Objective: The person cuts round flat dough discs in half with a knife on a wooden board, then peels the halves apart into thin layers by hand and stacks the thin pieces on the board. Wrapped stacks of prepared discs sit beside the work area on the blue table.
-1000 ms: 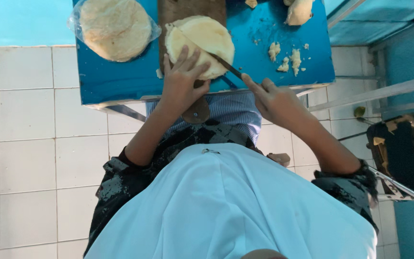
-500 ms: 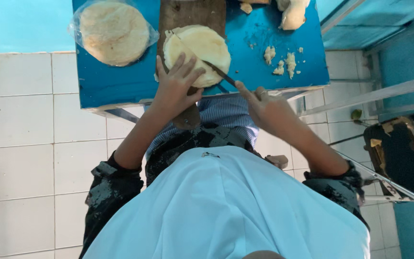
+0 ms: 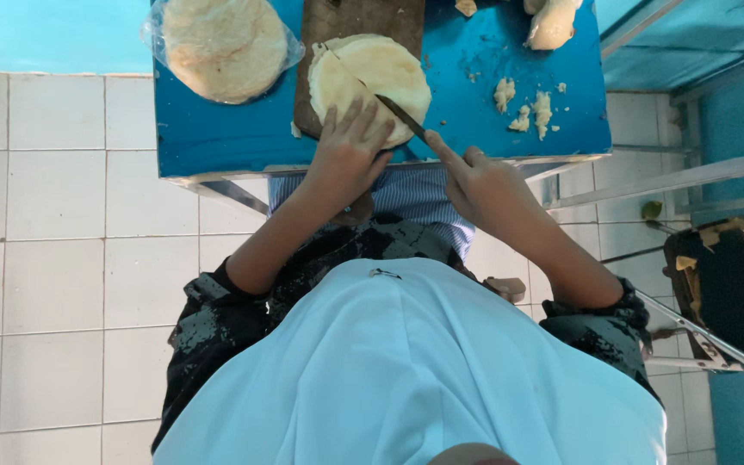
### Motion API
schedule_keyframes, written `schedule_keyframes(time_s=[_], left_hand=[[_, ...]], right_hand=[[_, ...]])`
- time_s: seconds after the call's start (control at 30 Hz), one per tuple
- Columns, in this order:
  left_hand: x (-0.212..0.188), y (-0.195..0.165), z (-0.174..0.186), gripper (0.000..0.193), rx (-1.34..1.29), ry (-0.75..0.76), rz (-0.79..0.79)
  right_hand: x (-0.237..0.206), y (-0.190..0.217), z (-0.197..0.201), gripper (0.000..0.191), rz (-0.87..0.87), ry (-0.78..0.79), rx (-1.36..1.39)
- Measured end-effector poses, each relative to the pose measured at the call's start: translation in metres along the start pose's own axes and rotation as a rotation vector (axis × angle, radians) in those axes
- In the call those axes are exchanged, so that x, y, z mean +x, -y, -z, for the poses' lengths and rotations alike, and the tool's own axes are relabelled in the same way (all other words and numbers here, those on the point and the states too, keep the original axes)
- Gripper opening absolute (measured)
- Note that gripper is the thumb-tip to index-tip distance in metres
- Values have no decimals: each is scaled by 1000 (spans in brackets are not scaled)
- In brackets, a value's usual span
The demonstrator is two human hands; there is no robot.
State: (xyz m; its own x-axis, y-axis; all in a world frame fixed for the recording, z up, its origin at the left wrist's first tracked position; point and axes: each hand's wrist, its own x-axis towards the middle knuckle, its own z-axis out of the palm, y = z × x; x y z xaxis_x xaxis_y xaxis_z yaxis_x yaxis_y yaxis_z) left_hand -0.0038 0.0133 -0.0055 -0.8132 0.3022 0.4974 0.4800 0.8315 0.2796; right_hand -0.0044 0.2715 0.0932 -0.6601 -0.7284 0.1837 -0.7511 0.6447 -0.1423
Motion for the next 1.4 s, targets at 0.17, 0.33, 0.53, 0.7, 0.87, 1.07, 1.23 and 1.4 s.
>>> schedule_keyframes(time_s=[0.17, 0.33, 0.53, 0.7, 0.87, 1.07, 1.23, 1.4], left_hand=[[0, 4, -7, 42, 60, -6, 27], [1, 8, -11, 41, 114, -24, -8], [-2, 10, -7, 44, 90, -13, 5], [1, 10, -2, 45, 37, -16, -9], [1, 9, -2, 46, 38, -24, 5], [0, 12, -2, 46, 26, -3, 13], [2, 11, 1, 48, 38, -25, 30], [3, 8, 3, 45, -16, -38, 32]], right_hand=[[-11, -1, 10, 74, 22, 81, -102], [-21, 0, 3, 76, 37, 20, -44], [-20, -9, -8, 78, 57, 44, -68], [-25, -9, -5, 81, 44, 77, -91], [-11, -6, -20, 80, 104, -74, 1], [-36, -3, -17, 79, -1, -1, 2], [-16, -6, -35, 76, 60, -135, 12], [-48, -7, -36, 74, 3, -97, -5]])
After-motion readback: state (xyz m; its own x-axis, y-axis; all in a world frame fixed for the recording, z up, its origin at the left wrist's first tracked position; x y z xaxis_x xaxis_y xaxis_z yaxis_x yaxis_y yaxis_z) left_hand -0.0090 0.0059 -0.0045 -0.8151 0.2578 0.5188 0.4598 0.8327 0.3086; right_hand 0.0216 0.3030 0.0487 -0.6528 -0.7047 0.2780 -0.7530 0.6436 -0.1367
